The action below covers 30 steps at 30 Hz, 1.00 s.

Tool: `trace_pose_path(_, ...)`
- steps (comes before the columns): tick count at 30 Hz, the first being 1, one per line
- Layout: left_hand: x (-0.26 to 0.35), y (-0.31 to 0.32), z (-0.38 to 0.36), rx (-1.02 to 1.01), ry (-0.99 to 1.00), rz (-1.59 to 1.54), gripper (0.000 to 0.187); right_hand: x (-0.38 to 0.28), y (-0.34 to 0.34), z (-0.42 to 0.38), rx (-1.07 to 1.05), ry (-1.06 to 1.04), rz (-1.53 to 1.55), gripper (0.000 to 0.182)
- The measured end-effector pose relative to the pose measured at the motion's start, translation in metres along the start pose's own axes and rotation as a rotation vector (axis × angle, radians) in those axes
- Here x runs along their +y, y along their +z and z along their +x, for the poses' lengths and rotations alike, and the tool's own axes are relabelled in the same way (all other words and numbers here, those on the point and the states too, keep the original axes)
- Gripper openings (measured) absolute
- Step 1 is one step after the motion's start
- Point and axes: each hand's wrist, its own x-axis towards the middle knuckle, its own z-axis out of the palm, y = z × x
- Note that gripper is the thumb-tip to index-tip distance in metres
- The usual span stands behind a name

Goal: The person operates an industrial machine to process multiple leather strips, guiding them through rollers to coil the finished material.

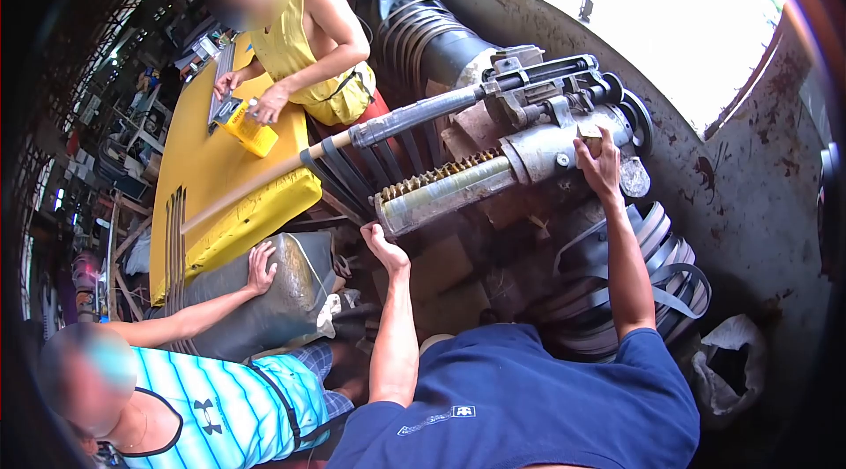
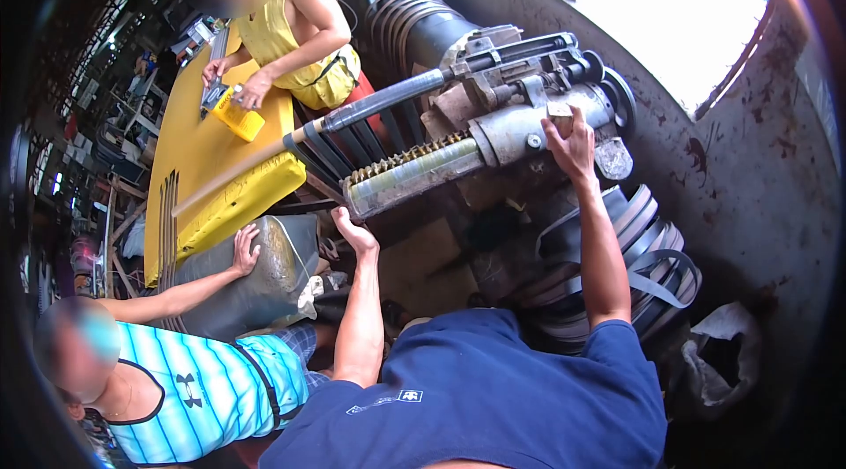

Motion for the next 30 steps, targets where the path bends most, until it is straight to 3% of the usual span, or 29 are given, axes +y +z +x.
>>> trace_pose_path(11, -0.005, -0.004, 0.003, -0.056, -0.011, -0.074, 0.027, -0.001, 0.001, -0.001, 0.052, -0.107, 0.07, 0.051)
trace_pose_path(30, -0.011, -0.005, 0.007, -0.082, 0.025, -0.139, 0.025, 0.009, 0.002, 0.0, 0.039, -0.074, 0.039, 0.056)
